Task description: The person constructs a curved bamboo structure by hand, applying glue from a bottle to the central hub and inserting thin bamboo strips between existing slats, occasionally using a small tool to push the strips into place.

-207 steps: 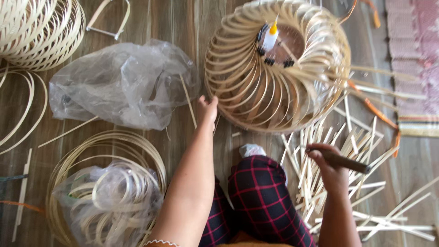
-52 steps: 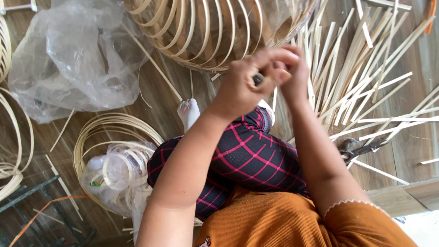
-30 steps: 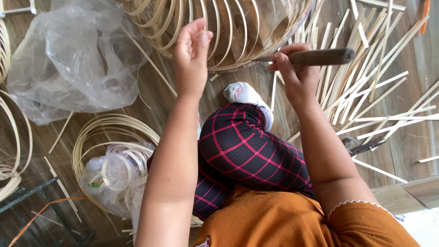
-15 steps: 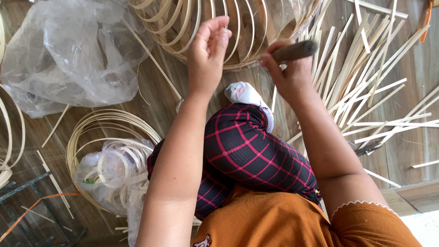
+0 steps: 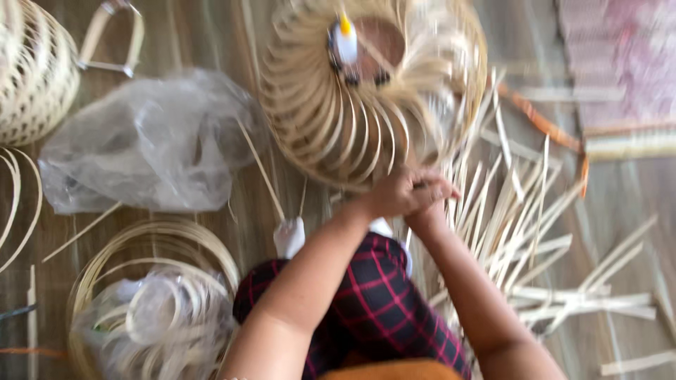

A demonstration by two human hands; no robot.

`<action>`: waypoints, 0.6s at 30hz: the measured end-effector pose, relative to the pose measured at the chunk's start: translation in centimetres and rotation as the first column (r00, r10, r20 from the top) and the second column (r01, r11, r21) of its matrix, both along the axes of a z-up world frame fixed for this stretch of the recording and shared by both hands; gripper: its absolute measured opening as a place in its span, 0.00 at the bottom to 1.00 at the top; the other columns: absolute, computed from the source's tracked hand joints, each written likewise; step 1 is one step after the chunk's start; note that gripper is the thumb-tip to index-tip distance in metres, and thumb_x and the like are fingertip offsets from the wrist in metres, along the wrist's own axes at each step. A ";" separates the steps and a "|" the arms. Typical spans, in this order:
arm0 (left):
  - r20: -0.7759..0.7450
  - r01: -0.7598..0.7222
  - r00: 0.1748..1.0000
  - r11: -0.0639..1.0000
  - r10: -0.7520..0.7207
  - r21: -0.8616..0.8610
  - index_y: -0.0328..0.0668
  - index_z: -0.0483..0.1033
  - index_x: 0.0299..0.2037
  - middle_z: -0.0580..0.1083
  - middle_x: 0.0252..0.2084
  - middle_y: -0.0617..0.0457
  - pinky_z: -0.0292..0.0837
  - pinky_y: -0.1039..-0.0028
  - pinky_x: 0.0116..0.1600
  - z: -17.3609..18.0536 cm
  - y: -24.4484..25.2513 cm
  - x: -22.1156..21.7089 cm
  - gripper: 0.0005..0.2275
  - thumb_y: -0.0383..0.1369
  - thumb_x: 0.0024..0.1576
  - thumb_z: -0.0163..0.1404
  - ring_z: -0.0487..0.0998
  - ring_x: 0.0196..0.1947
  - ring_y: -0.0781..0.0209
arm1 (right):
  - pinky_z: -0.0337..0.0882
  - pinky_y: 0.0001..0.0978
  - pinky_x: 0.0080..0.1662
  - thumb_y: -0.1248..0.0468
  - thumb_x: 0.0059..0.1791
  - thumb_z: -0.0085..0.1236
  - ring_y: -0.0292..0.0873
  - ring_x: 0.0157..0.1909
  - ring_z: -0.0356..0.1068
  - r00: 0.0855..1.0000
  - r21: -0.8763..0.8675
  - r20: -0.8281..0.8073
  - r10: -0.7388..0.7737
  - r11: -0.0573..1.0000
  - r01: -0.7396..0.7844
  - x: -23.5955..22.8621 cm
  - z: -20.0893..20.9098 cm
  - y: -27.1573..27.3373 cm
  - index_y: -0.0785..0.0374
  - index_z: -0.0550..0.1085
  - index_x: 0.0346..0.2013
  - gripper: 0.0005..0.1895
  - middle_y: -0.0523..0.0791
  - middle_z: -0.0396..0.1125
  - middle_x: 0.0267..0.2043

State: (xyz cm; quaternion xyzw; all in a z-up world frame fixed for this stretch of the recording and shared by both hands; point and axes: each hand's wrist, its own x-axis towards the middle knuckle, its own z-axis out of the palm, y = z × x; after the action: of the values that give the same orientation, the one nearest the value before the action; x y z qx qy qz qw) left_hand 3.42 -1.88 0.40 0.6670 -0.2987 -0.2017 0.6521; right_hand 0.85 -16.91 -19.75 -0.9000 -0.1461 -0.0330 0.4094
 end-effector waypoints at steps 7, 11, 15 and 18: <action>0.000 0.036 0.999 0.991 -0.037 0.127 0.53 0.82 0.53 0.83 0.40 0.51 0.78 0.71 0.57 -1.2 -0.2 0.5 0.15 0.38 0.62 0.45 0.84 0.41 0.63 | 0.72 0.37 0.52 0.69 0.51 0.55 0.46 0.52 0.72 0.942 0.034 -0.303 0.143 0.990 -0.139 0.9 1.0 -4.2 0.63 0.74 0.50 0.13 0.49 0.73 0.48; -0.123 0.074 0.991 0.985 -0.055 0.153 0.52 0.82 0.59 0.75 0.28 0.48 0.71 0.66 0.44 -0.9 0.7 0.4 0.18 0.36 0.61 0.46 0.73 0.31 0.62 | 0.72 0.41 0.53 0.69 0.43 0.61 0.50 0.57 0.70 0.950 -0.086 -0.279 -0.137 0.989 0.118 3.9 5.7 -9.6 0.57 0.74 0.58 0.27 0.49 0.70 0.55; 0.195 0.056 0.979 0.998 -0.061 0.031 0.53 0.77 0.63 0.79 0.40 0.59 0.76 0.71 0.51 0.2 0.9 0.8 0.19 0.36 0.62 0.52 0.81 0.37 0.73 | 0.54 0.56 0.70 0.59 0.52 0.66 0.58 0.73 0.56 0.933 -0.364 0.183 -0.311 0.860 0.358 8.6 8.6 -13.2 0.60 0.67 0.65 0.28 0.55 0.61 0.68; -0.120 0.176 0.983 0.901 -0.139 0.397 0.60 0.77 0.58 0.69 0.18 0.58 0.67 0.70 0.29 0.5 0.1 0.6 0.18 0.34 0.57 0.47 0.64 0.17 0.70 | 0.49 0.61 0.64 0.57 0.46 0.65 0.64 0.72 0.52 0.911 -0.489 0.302 -0.281 0.775 0.401 11.1 8.2 -14.0 0.64 0.61 0.71 0.41 0.58 0.56 0.72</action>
State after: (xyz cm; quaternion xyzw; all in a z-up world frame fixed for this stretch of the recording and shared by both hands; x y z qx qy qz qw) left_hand 3.99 -1.80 0.92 0.7516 -0.2739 -0.3408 0.4939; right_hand 11.92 -30.91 -11.53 -0.9809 -0.0258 -0.1602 0.1076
